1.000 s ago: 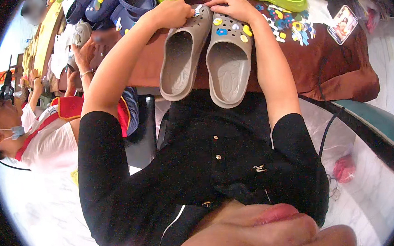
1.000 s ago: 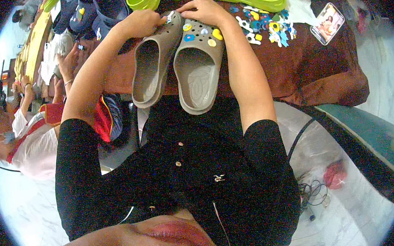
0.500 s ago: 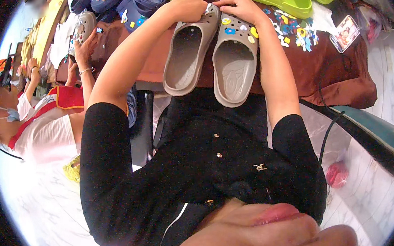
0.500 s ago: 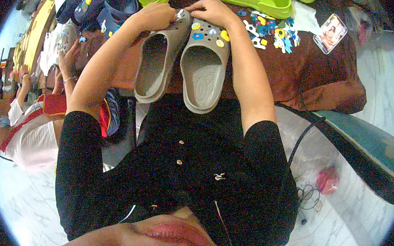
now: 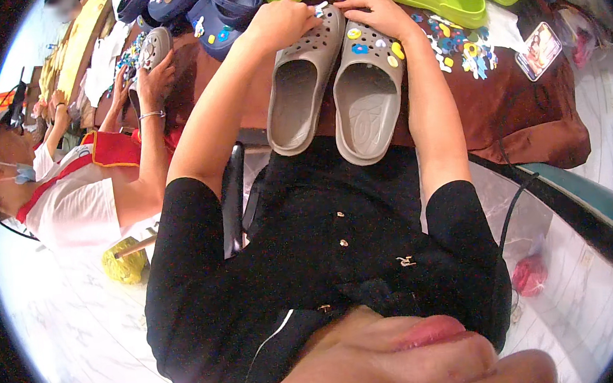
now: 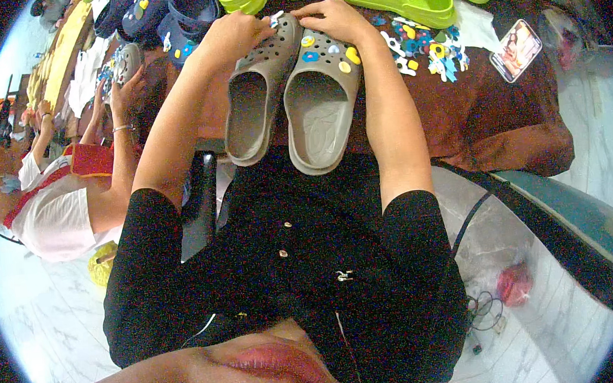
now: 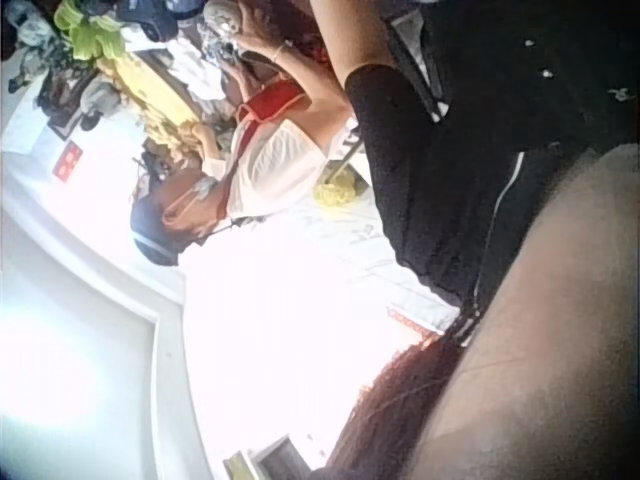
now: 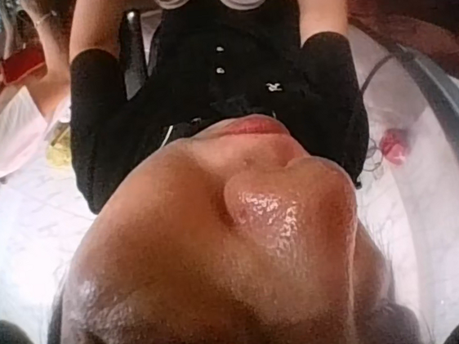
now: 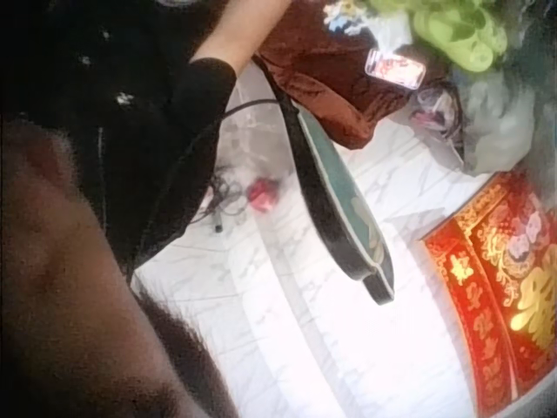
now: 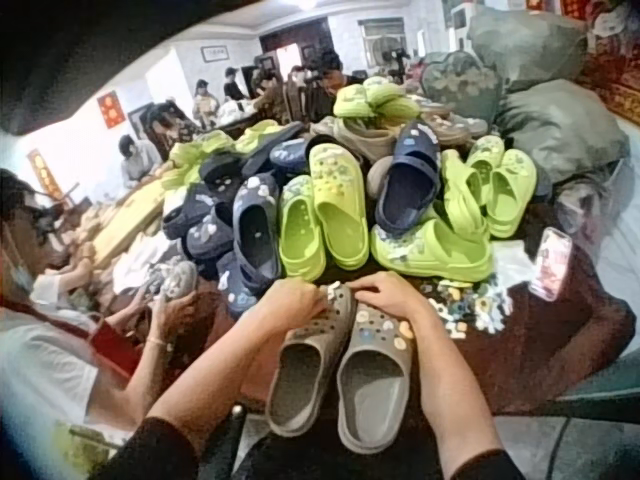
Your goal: Attaching decorative charms to the holes of rubber clogs.
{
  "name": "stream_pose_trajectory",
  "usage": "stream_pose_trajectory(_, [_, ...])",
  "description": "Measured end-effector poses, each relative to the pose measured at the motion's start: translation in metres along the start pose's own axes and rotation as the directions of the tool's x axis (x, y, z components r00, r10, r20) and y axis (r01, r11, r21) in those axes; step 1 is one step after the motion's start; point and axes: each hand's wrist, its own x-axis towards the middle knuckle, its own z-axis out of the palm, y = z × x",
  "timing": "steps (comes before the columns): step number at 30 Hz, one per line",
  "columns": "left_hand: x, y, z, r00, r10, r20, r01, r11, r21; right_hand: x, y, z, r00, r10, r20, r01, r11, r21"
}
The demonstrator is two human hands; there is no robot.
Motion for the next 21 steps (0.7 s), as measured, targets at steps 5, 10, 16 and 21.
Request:
stream_pose_trajectory(5, [0.013, 0.000, 0.005, 0.990, 0.011, -0.144, -0.014, 1.000, -0.018, 0.002, 0.005, 0.001, 0.999, 0.031, 0.029, -0.030, 1.000, -0.009])
stream_pose_trajectory(10, [0.015, 0.002, 0.007, 0.989, -0.056, -0.135, 0.044, 0.994, -0.095, 0.001, 0.008, 0.003, 0.999, -0.036, -0.038, 0.036, 0.999, 0.001])
stream_pose_trajectory(16, [0.014, 0.001, 0.011, 0.985, -0.011, -0.174, -0.010, 0.993, -0.119, 0.001, 0.007, 0.003, 0.998, -0.052, -0.047, 0.052, 0.999, -0.008])
stream_pose_trajectory(21, [0.014, -0.006, 0.016, 0.991, 0.044, -0.123, -0.061, 0.989, -0.134, 0.000, 0.005, 0.004, 0.999, -0.023, -0.031, 0.023, 1.000, -0.005])
